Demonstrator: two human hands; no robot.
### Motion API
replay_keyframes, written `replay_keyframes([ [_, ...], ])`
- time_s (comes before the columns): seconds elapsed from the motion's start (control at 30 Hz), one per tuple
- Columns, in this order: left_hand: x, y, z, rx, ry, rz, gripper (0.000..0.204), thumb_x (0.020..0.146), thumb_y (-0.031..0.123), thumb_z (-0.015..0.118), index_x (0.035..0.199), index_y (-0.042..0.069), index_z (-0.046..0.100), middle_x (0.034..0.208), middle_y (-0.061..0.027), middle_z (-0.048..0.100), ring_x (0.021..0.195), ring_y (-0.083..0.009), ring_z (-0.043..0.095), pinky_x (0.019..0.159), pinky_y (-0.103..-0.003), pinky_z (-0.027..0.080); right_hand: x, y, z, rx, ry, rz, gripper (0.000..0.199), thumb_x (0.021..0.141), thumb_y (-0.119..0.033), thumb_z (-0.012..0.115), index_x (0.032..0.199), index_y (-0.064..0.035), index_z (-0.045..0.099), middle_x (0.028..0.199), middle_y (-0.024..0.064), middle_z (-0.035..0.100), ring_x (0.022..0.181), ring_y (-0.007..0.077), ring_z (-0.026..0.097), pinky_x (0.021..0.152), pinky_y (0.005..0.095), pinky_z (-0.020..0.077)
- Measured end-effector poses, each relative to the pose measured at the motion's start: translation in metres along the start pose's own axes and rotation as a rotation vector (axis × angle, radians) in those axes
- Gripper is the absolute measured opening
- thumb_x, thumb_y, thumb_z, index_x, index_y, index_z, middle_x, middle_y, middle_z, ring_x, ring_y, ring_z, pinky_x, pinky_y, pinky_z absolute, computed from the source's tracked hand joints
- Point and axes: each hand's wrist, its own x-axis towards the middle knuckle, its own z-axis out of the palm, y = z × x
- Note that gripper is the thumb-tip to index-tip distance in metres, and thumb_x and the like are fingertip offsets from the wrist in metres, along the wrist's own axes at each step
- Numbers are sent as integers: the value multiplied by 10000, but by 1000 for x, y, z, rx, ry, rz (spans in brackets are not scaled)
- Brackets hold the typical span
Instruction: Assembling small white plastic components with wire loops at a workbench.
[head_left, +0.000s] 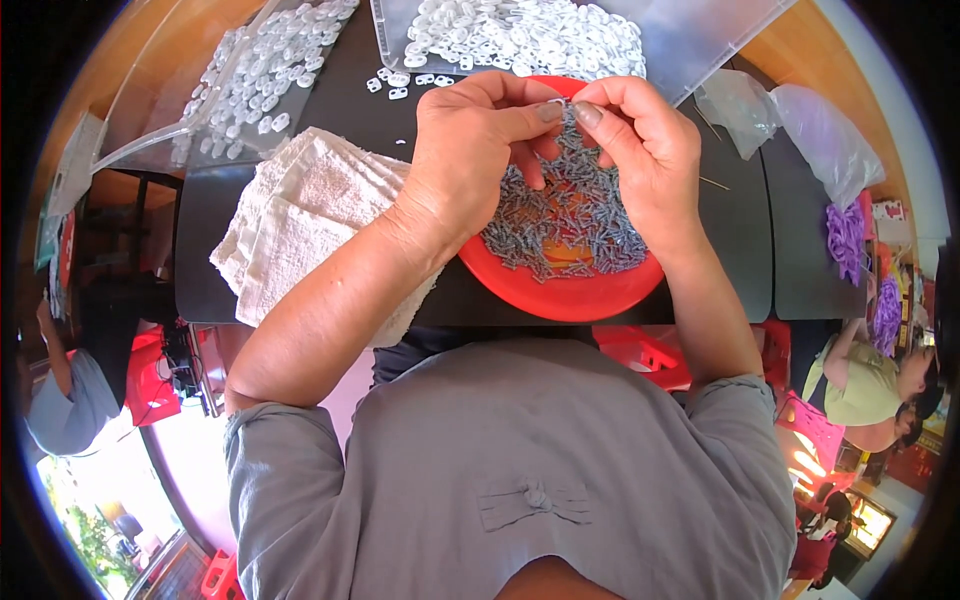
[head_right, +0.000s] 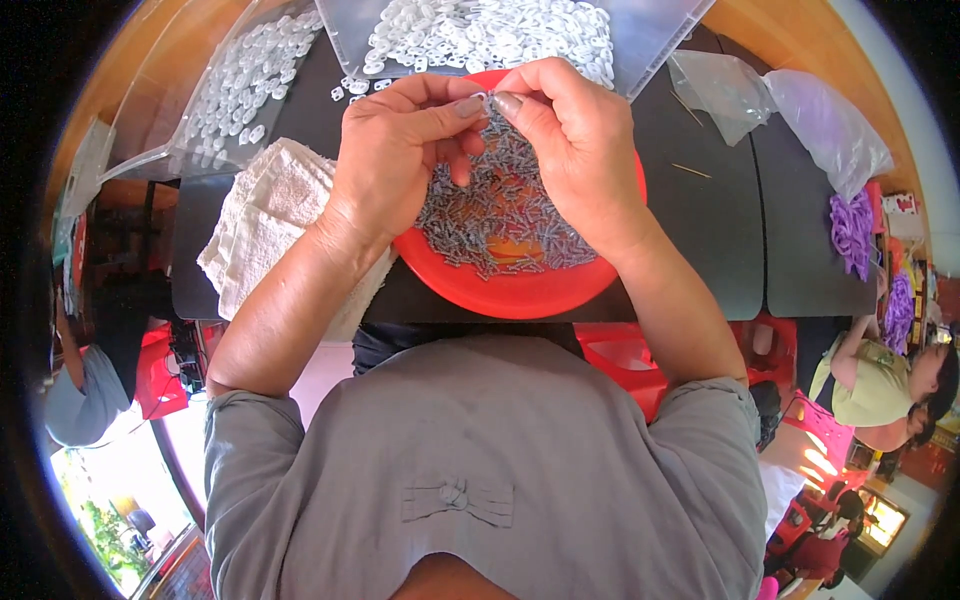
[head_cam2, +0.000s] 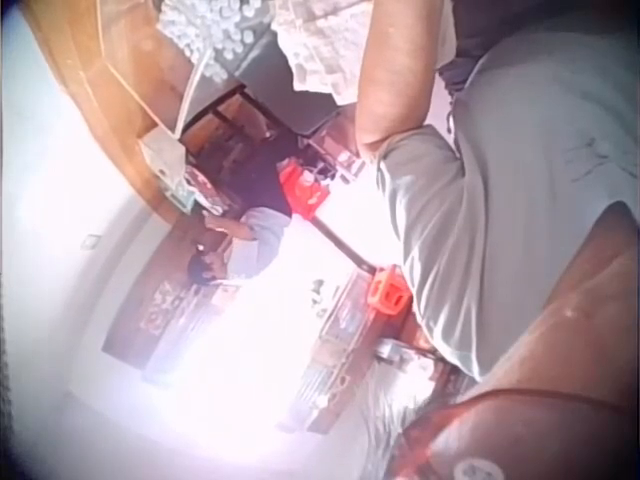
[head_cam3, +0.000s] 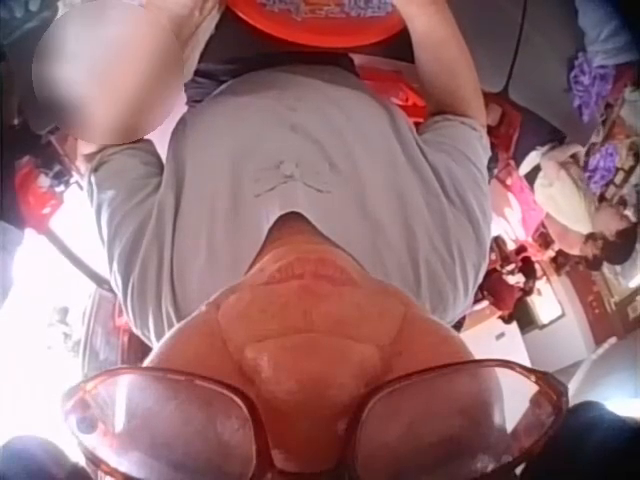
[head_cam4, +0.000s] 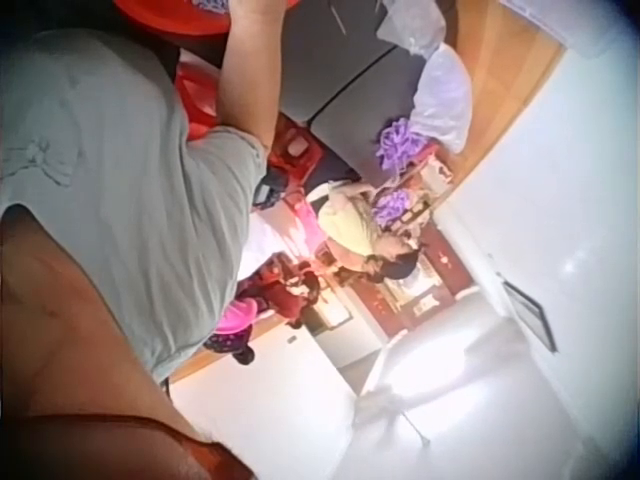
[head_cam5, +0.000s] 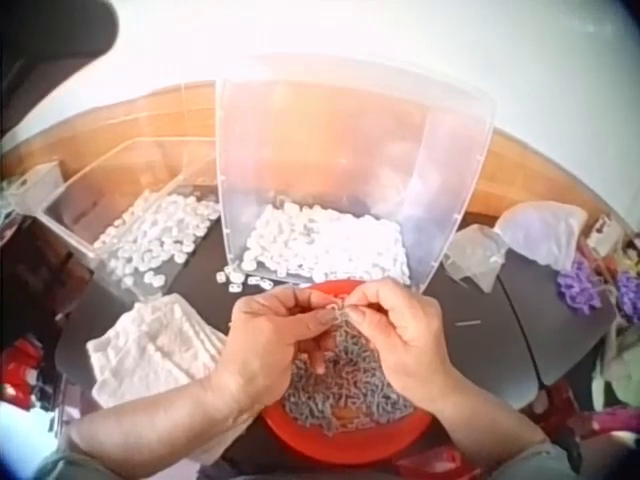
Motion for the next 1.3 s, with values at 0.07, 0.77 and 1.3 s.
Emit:
replay_keyframes([
  [0.07,-1,1,0,18,6,9,94,855,7,650,915,-63,635,776,-89,644,618,-127,604,457,-238,470,0,-2,2,-12,6,-23,77,922,-89,623,941,-16,637,784,-10,622,690,39,553,551,195,445],
  [0.77,2,-3,-1,21,6,-6,90,841,13,672,892,-61,661,778,-110,668,618,-161,631,459,-251,461,1,4,-2,-108,-23,-133,66,915,-28,603,973,-24,633,738,-5,611,611,53,533,532,209,423],
  [1.3,-3,-4,3,242,9,-25,121,921,100,622,891,-18,614,742,-47,608,595,-105,573,474,-225,442,-2,2,2,-321,-26,-204,114,884,48,585,986,-3,587,846,101,648,742,212,638,677,298,497],
])
